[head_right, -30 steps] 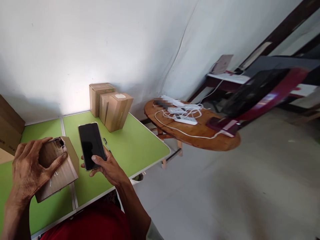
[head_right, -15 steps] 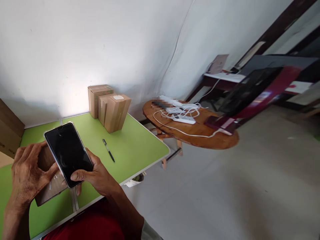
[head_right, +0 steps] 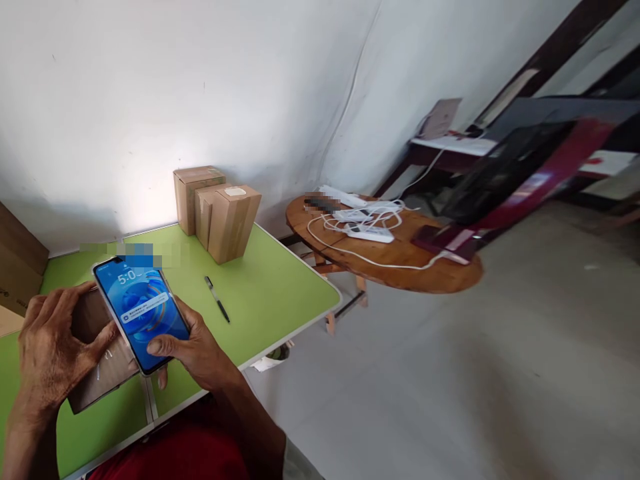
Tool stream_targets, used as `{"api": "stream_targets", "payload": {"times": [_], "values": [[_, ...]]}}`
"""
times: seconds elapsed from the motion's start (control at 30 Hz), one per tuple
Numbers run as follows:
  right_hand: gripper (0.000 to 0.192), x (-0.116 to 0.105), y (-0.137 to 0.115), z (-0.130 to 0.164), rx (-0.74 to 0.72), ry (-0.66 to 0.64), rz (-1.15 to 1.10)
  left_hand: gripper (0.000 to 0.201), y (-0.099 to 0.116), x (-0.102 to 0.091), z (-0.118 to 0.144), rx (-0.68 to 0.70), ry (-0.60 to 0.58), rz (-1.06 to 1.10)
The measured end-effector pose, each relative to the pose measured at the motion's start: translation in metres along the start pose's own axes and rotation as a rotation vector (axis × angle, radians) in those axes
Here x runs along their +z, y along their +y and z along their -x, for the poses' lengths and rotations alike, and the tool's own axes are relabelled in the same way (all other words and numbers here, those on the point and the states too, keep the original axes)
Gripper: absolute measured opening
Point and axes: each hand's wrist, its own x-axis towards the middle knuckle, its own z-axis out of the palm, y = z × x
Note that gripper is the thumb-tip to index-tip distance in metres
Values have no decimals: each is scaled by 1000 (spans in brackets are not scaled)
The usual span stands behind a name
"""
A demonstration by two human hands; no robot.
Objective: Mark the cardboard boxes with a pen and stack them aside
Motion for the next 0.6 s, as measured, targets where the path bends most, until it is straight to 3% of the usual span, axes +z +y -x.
{"api": "stream_targets", "payload": {"times": [0.17,0.3,0.5,0.6], "values": [[70,-40,20,-12,-62,270,43,50,1,-1,-1,3,4,-1],[78,-77,42,-26,20,513,296,48,1,-1,0,3,17,-2],[74,-98,73,-30,151,608,549,45,3,-2,1,16,23,-7],[61,-102,75,-28,182,649,702,46,4,-1,1,27,29,-13]]}}
